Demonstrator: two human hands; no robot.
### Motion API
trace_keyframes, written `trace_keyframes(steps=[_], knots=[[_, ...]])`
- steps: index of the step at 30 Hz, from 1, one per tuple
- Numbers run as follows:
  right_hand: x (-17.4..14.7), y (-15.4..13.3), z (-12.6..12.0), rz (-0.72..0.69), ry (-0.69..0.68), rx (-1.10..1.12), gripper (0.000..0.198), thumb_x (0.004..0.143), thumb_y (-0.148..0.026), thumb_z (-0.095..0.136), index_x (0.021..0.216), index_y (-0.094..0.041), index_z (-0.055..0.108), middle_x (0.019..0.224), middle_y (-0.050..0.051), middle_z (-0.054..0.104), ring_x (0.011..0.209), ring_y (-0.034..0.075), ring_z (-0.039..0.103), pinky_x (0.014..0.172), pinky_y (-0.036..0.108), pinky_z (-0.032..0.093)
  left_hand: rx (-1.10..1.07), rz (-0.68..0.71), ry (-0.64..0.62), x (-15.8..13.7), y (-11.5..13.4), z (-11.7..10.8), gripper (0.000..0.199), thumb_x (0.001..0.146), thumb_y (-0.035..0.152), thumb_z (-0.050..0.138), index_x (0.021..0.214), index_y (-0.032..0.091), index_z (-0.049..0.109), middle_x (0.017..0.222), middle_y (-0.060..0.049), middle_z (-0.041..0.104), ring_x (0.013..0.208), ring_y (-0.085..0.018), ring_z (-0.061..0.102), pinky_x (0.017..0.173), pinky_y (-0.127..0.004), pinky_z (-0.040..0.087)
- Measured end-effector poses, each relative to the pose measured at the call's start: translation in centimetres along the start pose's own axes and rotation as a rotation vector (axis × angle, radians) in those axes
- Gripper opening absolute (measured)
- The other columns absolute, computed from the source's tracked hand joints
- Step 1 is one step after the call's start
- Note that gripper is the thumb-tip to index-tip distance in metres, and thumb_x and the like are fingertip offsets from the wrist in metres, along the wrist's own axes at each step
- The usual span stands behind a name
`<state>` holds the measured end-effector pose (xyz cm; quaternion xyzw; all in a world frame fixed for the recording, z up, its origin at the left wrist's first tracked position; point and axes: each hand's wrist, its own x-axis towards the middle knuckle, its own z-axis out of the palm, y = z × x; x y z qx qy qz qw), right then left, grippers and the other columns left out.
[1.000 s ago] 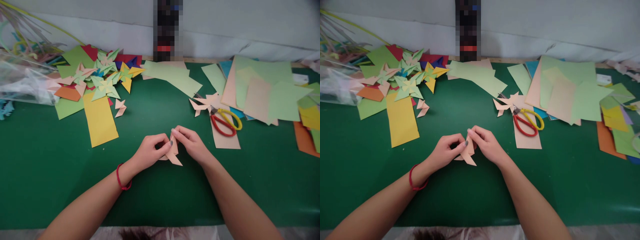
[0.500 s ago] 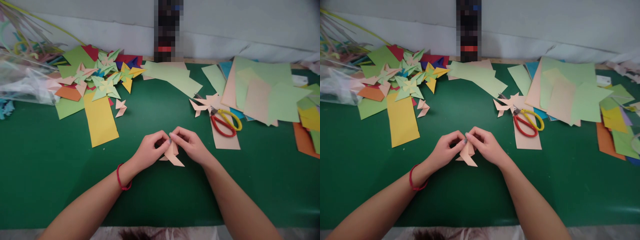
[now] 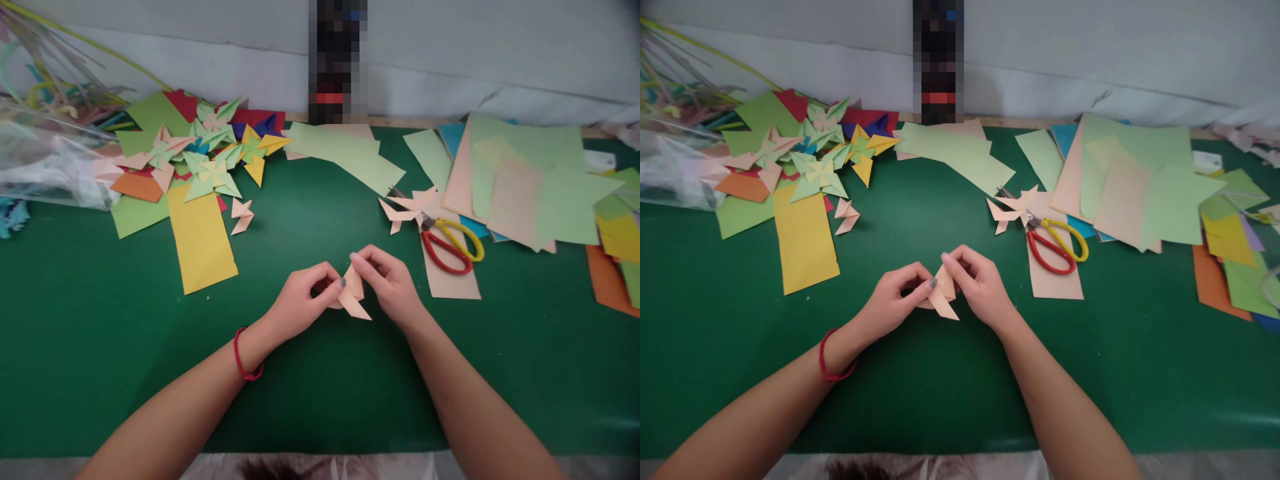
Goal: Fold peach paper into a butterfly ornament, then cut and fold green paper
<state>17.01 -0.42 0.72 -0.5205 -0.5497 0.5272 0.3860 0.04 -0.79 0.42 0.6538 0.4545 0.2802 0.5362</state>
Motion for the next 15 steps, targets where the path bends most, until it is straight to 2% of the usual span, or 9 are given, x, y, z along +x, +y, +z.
trace_keyframes(steps=[9, 15], knots=[[0.02, 0.07, 0.27, 0.012, 0.009, -0.007, 0.028, 0.087, -0.041, 0.052, 0.068, -0.02, 0.05, 0.057, -0.004, 0.051, 0.052, 0.01, 0.047, 0.052, 0.024, 0.039, 0.025, -0.017, -0.005, 0.05, -0.26, 0.04, 0.028, 0.088, 0.03, 0.049, 0.063, 0.018, 0.049, 0.056, 0.006, 0.05, 0.052, -0.008, 0.041, 0.052, -0.021, 0.031], [-0.04, 0.19, 0.29, -0.02, 0.046, -0.062, 0.027, 0.087, -0.041, 0.052, 0.07, -0.02, 0.051, 0.059, -0.004, 0.049, 0.053, 0.009, 0.045, 0.052, 0.023, 0.037, -0.036, -0.052, -0.07, 0.03, -0.08, 0.1, 0.022, 0.089, 0.031, 0.048, 0.072, 0.018, 0.053, 0.065, 0.004, 0.058, 0.058, -0.009, 0.049, 0.057, -0.021, 0.036]])
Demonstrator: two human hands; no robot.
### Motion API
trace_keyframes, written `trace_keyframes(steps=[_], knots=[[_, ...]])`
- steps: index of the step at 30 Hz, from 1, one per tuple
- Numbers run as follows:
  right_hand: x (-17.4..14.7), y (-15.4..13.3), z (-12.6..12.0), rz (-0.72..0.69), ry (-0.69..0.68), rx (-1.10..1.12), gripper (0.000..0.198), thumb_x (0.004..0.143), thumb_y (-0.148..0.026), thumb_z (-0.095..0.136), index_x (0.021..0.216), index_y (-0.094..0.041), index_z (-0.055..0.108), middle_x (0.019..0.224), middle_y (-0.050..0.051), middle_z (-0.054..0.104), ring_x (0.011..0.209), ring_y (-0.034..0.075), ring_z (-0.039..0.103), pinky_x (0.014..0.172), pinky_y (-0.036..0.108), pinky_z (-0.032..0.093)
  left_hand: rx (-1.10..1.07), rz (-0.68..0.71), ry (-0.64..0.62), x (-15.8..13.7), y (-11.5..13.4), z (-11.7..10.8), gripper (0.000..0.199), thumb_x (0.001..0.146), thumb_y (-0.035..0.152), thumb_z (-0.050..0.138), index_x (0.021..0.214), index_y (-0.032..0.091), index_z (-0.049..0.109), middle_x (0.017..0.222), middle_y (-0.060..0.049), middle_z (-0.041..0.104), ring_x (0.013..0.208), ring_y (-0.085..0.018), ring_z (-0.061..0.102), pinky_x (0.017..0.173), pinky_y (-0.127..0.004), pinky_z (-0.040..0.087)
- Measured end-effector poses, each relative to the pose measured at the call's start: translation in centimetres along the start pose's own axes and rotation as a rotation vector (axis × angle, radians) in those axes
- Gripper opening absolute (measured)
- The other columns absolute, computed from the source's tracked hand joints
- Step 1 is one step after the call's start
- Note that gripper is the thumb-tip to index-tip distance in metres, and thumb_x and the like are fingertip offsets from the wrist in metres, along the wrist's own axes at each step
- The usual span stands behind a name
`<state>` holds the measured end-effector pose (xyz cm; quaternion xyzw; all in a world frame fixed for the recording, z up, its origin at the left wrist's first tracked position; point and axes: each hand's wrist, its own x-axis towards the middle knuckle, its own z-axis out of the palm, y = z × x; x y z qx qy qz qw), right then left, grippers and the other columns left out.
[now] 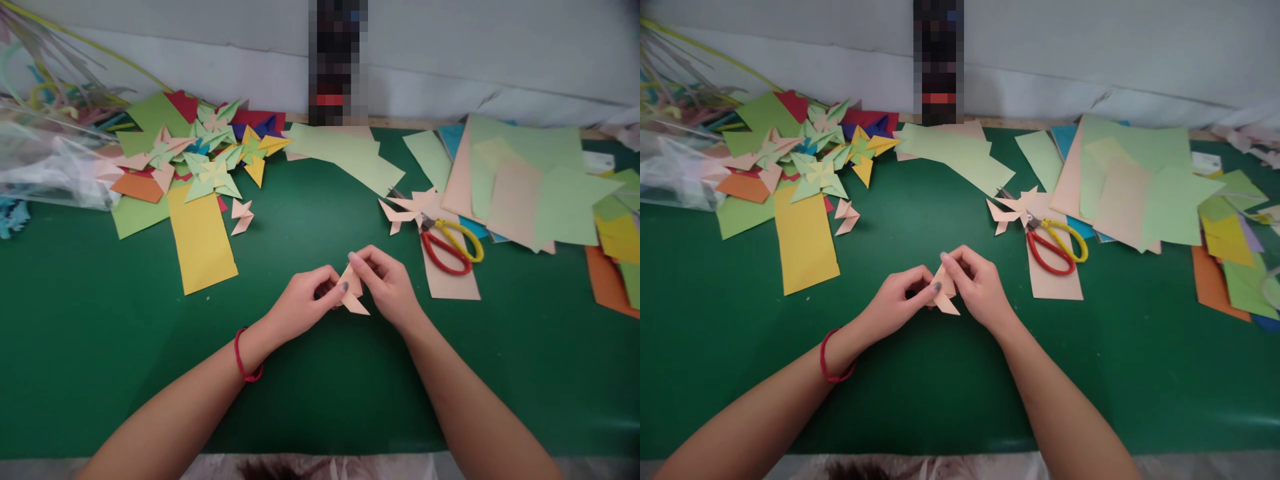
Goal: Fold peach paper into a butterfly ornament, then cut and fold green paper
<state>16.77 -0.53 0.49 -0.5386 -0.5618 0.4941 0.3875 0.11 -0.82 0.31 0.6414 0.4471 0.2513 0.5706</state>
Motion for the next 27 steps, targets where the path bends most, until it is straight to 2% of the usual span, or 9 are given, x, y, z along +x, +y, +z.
trace_keyframes(steps=[5, 11, 14, 17, 20, 27], knots=[[-0.08, 0.13, 0.06, -0.007, 0.013, 0.015, 0.026, 0.087, -0.041, 0.052, 0.073, -0.02, 0.052, 0.058, -0.004, 0.051, 0.052, 0.009, 0.048, 0.052, 0.024, 0.039, 0.01, 0.003, 0.032, -0.01, 0.04, 0.0, 0.023, 0.089, 0.033, 0.049, 0.072, 0.018, 0.054, 0.066, 0.003, 0.059, 0.06, -0.01, 0.052, 0.058, -0.022, 0.038], [-0.11, 0.2, 0.52, 0.036, -0.107, 0.118, 0.021, 0.08, -0.038, 0.063, 0.086, -0.02, 0.056, 0.076, 0.001, 0.061, 0.068, 0.012, 0.059, 0.057, 0.024, 0.047, -0.056, -0.018, 0.237, 0.26, -0.49, -0.14, 0.028, 0.087, 0.04, 0.053, 0.069, 0.019, 0.051, 0.062, 0.004, 0.058, 0.057, -0.01, 0.053, 0.057, -0.022, 0.039], [-0.07, 0.28, 0.63, 0.035, -0.113, 0.142, 0.02, 0.08, -0.037, 0.063, 0.089, -0.02, 0.058, 0.078, 0.001, 0.061, 0.07, 0.013, 0.059, 0.056, 0.024, 0.049, -0.108, -0.035, 0.285, 0.36, -0.71, -0.18, 0.029, 0.086, 0.041, 0.054, 0.069, 0.019, 0.049, 0.061, 0.004, 0.056, 0.058, -0.01, 0.054, 0.057, -0.022, 0.04], [0.03, 0.4, 0.62, -0.003, -0.065, 0.138, 0.017, 0.08, -0.035, 0.064, 0.088, -0.02, 0.059, 0.077, 0.001, 0.061, 0.068, 0.012, 0.059, 0.06, 0.025, 0.05, -0.087, -0.029, 0.269, 0.34, -0.7, -0.12, 0.031, 0.088, 0.042, 0.051, 0.068, 0.019, 0.049, 0.06, 0.004, 0.055, 0.057, -0.009, 0.052, 0.057, -0.022, 0.039], [0.08, 0.46, 0.62, -0.021, -0.026, 0.13, 0.018, 0.078, -0.034, 0.066, 0.087, -0.02, 0.058, 0.074, 0.0, 0.061, 0.065, 0.011, 0.057, 0.059, 0.026, 0.05, -0.04, -0.008, 0.199, 0.26, -0.54, -0.06, 0.03, 0.089, 0.041, 0.05, 0.07, 0.018, 0.052, 0.062, 0.004, 0.057, 0.056, -0.009, 0.049, 0.057, -0.021, 0.036], [0.14, 0.4, 0.73, 0.074, -0.02, 0.223, 0.023, 0.077, -0.037, 0.066, 0.088, -0.019, 0.058, 0.068, -0.002, 0.059, 0.06, 0.011, 0.057, 0.057, 0.025, 0.048, -0.078, -0.019, 0.16, 0.16, -0.48, -0.09, 0.029, 0.089, 0.039, 0.049, 0.069, 0.018, 0.051, 0.06, 0.004, 0.058, 0.055, -0.009, 0.048, 0.056, -0.022, 0.036]])
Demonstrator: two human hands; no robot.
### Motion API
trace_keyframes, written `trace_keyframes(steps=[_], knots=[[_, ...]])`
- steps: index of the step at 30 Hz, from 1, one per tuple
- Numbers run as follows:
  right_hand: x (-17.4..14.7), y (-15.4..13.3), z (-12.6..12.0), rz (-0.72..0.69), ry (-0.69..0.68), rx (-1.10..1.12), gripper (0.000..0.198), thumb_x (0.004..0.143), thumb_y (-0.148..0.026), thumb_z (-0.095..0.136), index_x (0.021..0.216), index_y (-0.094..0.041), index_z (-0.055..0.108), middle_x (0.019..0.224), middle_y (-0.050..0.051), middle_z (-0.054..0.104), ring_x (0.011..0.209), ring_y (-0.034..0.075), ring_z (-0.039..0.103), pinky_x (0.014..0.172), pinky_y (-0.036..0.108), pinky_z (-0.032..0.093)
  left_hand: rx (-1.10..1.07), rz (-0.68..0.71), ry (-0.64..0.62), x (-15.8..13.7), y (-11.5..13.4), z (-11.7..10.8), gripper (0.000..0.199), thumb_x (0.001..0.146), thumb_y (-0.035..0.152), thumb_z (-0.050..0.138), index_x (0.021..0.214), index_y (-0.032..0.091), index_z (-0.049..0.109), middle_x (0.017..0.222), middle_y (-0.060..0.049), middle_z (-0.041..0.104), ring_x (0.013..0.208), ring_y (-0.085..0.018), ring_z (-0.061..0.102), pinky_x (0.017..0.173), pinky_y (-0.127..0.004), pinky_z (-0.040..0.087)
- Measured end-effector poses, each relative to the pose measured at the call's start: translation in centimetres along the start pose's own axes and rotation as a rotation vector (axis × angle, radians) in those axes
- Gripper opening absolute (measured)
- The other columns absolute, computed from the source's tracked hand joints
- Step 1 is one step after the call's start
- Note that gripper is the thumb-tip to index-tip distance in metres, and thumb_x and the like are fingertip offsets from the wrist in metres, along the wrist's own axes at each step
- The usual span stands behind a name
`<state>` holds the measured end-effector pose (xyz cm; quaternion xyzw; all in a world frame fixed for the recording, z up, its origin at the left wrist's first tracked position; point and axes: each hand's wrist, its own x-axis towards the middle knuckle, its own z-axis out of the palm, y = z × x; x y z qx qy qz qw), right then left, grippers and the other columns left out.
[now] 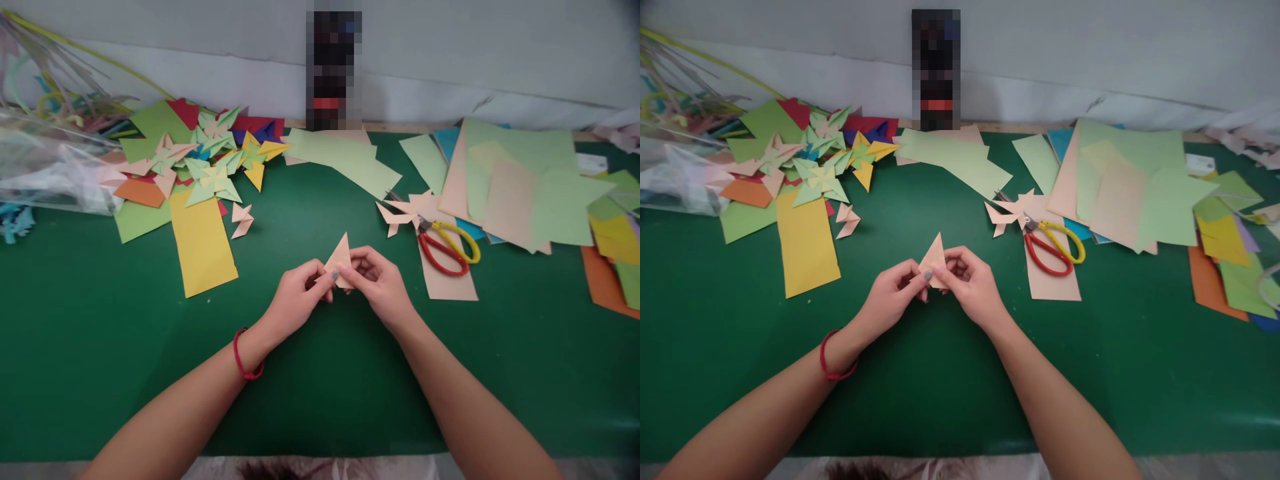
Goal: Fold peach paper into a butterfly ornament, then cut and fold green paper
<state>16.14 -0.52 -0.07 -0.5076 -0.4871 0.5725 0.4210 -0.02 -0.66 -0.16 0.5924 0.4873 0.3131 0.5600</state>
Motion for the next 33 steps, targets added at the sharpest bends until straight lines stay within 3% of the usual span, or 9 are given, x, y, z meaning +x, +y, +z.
trace_keyframes(steps=[10, 16, 24, 29, 33], knots=[[0.07, -0.05, -0.29, 0.005, 0.031, -0.035, 0.019, 0.078, -0.036, 0.065, 0.085, -0.019, 0.059, 0.063, -0.003, 0.059, 0.057, 0.01, 0.054, 0.056, 0.024, 0.043, -0.191, -0.084, -0.061, 0.32, -0.11, -0.03, 0.02, 0.083, 0.037, 0.057, 0.077, 0.018, 0.052, 0.065, 0.004, 0.057, 0.061, -0.01, 0.056, 0.062, -0.022, 0.045], [0.02, -0.1, -0.16, -0.015, 0.029, -0.029, 0.02, 0.077, -0.035, 0.066, 0.081, -0.019, 0.055, 0.065, -0.004, 0.056, 0.059, 0.008, 0.052, 0.055, 0.022, 0.039, -0.122, -0.095, -0.088, 0.3, 0.21, -0.23, 0.025, 0.083, 0.037, 0.057, 0.069, 0.018, 0.051, 0.062, 0.004, 0.059, 0.061, -0.01, 0.057, 0.062, -0.022, 0.044], [0.02, -0.11, -0.24, -0.036, 0.013, -0.11, 0.023, 0.078, -0.036, 0.065, 0.072, -0.019, 0.052, 0.064, -0.004, 0.052, 0.058, 0.008, 0.046, 0.053, 0.022, 0.035, -0.11, -0.07, -0.117, 0.33, -0.26, -0.19, 0.024, 0.087, 0.036, 0.052, 0.072, 0.017, 0.053, 0.067, 0.002, 0.059, 0.064, -0.011, 0.056, 0.063, -0.023, 0.043], [-0.12, -0.03, -0.26, -0.008, -0.011, -0.124, 0.024, 0.08, -0.038, 0.063, 0.072, -0.019, 0.051, 0.062, -0.004, 0.05, 0.055, 0.008, 0.044, 0.052, 0.022, 0.033, 0.036, -0.041, -0.083, 0.36, -0.19, -0.3, 0.027, 0.087, 0.035, 0.05, 0.067, 0.017, 0.051, 0.062, 0.003, 0.056, 0.059, -0.01, 0.05, 0.058, -0.023, 0.037], [-0.17, -0.25, -0.32, -0.02, -0.011, -0.137, 0.024, 0.08, -0.038, 0.062, 0.072, -0.019, 0.051, 0.062, -0.004, 0.05, 0.055, 0.007, 0.045, 0.052, 0.022, 0.034, -0.003, -0.052, -0.044, 0.36, -0.15, -0.24, 0.028, 0.085, 0.036, 0.053, 0.065, 0.018, 0.047, 0.059, 0.005, 0.055, 0.059, -0.01, 0.051, 0.058, -0.022, 0.037]])
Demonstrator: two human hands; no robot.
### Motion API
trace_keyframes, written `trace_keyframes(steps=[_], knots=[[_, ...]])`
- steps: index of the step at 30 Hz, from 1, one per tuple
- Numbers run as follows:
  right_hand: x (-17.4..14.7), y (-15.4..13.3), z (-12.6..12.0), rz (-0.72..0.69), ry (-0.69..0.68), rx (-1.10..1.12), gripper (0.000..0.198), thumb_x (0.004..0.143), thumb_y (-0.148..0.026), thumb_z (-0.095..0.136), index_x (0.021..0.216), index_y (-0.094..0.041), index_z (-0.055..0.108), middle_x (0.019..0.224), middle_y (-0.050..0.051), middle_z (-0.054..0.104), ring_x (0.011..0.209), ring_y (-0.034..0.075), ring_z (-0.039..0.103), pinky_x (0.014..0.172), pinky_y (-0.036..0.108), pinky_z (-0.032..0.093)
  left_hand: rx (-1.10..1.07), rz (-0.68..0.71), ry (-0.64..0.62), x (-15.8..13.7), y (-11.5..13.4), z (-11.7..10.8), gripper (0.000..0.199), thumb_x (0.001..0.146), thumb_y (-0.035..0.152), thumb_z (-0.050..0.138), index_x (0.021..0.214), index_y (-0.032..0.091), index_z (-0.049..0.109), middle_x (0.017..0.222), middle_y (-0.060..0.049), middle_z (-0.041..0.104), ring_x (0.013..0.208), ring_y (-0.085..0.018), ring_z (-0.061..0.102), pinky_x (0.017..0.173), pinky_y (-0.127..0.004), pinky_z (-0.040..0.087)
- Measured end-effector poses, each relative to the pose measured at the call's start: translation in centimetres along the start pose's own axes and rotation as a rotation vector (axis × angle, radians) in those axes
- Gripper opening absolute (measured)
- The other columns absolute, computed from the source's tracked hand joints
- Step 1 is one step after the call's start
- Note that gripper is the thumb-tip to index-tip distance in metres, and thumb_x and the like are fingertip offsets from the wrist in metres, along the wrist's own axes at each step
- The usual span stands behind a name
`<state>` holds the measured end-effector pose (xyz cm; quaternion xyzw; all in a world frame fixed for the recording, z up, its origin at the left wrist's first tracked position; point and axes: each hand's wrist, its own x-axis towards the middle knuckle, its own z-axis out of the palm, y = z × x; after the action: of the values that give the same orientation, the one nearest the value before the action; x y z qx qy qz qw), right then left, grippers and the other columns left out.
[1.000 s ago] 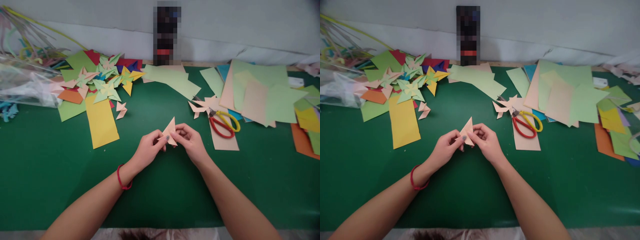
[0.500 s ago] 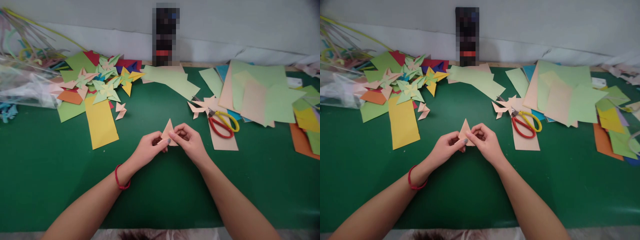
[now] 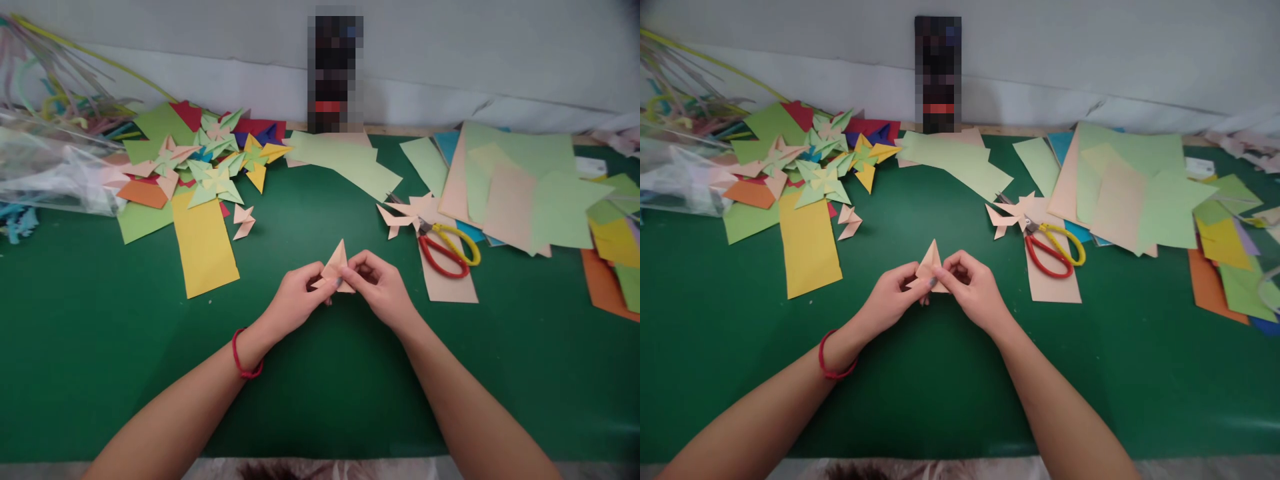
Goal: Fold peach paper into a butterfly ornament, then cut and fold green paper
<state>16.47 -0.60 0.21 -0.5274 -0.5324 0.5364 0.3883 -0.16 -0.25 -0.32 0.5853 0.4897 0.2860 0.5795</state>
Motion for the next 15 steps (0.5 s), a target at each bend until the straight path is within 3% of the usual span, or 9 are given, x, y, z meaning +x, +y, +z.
trace_keyframes(steps=[11, 15], knots=[[0.1, 0.6, 0.5, -0.004, 0.036, 0.014, 0.023, 0.082, -0.039, 0.06, 0.074, -0.02, 0.05, 0.058, -0.004, 0.056, 0.054, 0.009, 0.05, 0.055, 0.024, 0.04, 0.008, -0.025, 0.188, -0.1, -0.2, -0.1, 0.031, 0.08, 0.041, 0.061, 0.062, 0.019, 0.049, 0.052, 0.005, 0.055, 0.051, -0.01, 0.05, 0.053, -0.022, 0.035], [0.3, 0.9, 0.7, 0.003, 0.07, 0.043, 0.023, 0.082, -0.039, 0.06, 0.074, -0.02, 0.05, 0.057, -0.004, 0.056, 0.053, 0.009, 0.05, 0.054, 0.024, 0.041, -0.069, 0.025, 0.223, 0.1, -0.3, -0.3, 0.023, 0.084, 0.038, 0.057, 0.071, 0.018, 0.057, 0.061, 0.003, 0.059, 0.059, -0.01, 0.054, 0.059, -0.022, 0.043]])
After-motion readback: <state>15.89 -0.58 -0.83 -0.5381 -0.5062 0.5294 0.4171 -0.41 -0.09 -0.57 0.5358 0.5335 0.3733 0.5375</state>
